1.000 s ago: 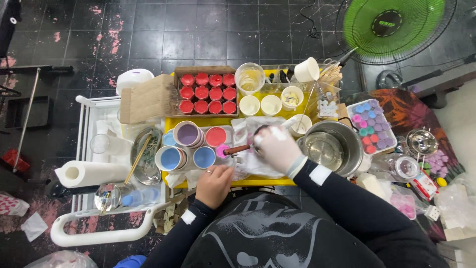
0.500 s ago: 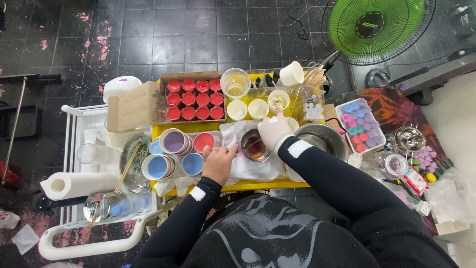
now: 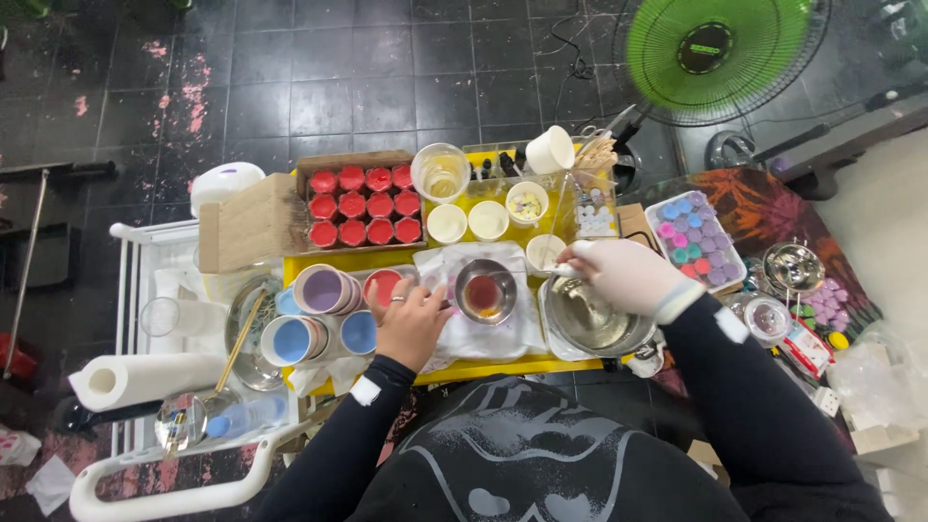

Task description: The person stirs red melted wax in a small metal pot set over a larger pot, adds dye or scent from small bottles, and pours the wax into plastic cups on the work table. At the end the person tears a paper towel from a roll and wipes their gloved hand and the work surface.

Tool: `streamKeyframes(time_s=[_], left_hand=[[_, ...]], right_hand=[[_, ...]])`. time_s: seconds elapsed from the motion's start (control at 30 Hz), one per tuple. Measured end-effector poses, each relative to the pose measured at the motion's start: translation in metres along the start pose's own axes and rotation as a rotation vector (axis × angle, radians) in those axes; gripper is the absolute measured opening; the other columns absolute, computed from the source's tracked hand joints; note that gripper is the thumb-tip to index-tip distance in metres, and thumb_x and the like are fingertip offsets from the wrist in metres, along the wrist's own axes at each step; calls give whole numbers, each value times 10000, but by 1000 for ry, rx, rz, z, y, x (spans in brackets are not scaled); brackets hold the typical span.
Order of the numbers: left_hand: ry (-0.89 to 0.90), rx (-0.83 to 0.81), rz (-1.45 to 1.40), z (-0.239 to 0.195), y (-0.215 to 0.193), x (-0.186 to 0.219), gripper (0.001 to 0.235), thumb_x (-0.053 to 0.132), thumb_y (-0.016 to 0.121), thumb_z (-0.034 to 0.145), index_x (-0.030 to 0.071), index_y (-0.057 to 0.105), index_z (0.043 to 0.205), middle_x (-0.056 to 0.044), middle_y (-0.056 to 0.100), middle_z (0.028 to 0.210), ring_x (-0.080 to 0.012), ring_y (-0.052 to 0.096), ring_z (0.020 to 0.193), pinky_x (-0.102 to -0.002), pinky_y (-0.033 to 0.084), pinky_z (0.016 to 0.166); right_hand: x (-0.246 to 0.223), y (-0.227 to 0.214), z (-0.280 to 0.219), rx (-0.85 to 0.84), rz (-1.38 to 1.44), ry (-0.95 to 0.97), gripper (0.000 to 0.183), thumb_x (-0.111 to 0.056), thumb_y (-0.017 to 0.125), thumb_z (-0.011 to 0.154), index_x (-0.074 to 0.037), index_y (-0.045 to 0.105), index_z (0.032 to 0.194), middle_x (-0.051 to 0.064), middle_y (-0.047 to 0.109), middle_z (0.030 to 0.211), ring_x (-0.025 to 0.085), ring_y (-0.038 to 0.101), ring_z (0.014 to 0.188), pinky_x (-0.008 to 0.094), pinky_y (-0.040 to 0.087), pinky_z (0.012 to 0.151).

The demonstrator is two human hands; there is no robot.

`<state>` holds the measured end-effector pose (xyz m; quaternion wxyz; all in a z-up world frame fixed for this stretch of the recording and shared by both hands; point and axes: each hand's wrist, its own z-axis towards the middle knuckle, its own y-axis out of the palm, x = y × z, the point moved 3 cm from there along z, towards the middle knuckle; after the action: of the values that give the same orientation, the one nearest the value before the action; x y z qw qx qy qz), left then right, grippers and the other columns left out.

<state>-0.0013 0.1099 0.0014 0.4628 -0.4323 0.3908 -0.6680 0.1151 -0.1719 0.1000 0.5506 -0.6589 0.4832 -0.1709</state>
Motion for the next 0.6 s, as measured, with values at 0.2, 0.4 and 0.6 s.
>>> streamKeyframes(time_s=[0.2, 0.4, 0.6], left_hand=[[-15, 31, -163, 1, 14, 2, 326, 358, 692, 987, 163, 723, 1246, -32, 696, 1142, -364, 575, 1254, -453, 322, 1125], [13, 56, -349, 48, -23, 73, 225, 262, 673, 932, 187, 761, 1125, -13, 731, 1035, -259, 644, 1125, -619, 203, 1099], [-4, -88, -501, 63, 18, 105, 362, 255, 580, 1001, 106, 641, 1325, -90, 704, 1196, -284, 616, 1177, -601, 201, 1122]], right_hand=[[33, -2, -69, 18, 917, 369, 321, -264, 510, 1051, -97, 732, 1211, 84, 615, 829, 195, 582, 790, 345, 494, 728], [60, -6, -130, 294, 891, 115, 358, -247, 651, 949, -4, 589, 1204, 7, 669, 1023, 92, 632, 980, 264, 503, 824], [57, -40, -147, 134, 643, 553, 329, -372, 726, 913, -70, 721, 1044, 73, 749, 750, 183, 694, 714, 339, 541, 686]])
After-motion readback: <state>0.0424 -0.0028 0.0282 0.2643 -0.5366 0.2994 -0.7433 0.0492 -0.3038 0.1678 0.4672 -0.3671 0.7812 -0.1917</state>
